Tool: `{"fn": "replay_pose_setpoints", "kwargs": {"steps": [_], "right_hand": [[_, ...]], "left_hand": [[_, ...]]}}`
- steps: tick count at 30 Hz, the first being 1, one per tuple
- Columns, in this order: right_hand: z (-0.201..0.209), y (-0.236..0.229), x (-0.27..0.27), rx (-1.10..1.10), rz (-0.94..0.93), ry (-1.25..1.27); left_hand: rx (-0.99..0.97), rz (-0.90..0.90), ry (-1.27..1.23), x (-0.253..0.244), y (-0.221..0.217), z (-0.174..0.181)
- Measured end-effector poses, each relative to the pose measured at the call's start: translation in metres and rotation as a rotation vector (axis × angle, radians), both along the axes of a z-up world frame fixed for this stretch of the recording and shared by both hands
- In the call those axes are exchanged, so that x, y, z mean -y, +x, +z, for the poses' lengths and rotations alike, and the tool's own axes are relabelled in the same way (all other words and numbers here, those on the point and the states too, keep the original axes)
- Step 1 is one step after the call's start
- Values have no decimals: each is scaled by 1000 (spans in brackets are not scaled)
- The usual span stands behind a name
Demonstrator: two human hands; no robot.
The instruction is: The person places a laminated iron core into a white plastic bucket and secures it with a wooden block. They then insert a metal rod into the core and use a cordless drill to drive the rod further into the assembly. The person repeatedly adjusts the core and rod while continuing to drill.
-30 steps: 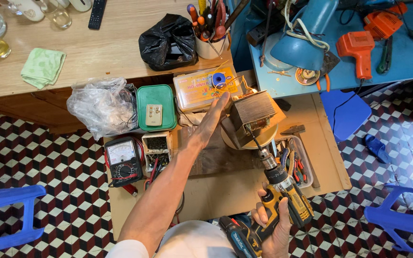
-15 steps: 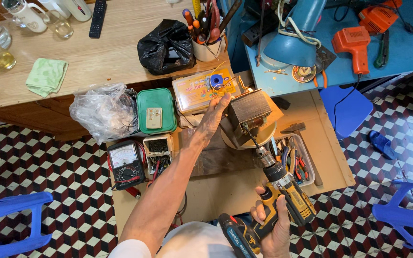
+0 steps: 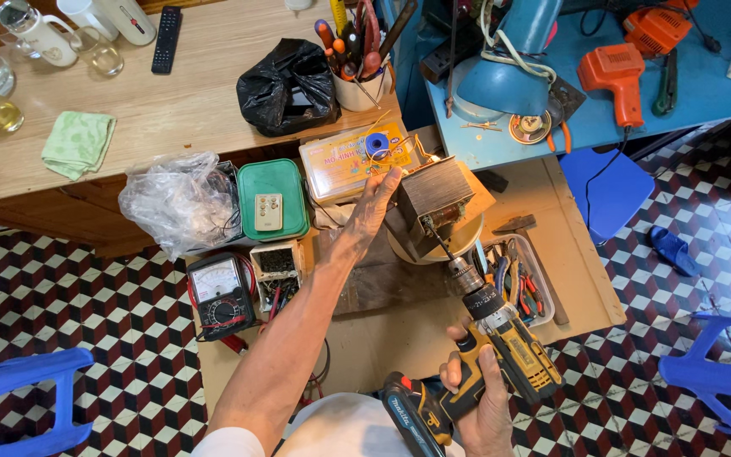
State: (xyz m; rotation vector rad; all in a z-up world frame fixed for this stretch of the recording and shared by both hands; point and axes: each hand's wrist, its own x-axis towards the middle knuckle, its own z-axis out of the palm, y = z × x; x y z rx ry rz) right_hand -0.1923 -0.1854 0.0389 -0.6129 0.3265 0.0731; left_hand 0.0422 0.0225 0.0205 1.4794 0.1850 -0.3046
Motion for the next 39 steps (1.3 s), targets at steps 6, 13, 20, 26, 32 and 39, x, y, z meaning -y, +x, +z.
{"fn": "replay_pose_setpoints", "kwargs": {"steps": [6, 13, 20, 26, 32, 39], "right_hand": [[-3, 0, -1, 70, 15, 32], [3, 1, -8, 46, 5, 43], [-1, 2, -7, 37, 2, 40], [-2, 1, -5, 35, -28, 13], [5, 2, -3, 16, -46, -78], [10, -1, -2, 51, -85, -301]], "left_hand": [[-15, 38, 5, 2, 4, -7], [11, 50, -16, 2, 6, -12], [14, 41, -46, 3, 5, -16], [-17, 29, -8, -1, 3, -6], [272, 120, 48, -2, 2, 18], [497, -71, 296, -20, 16, 37]]}}
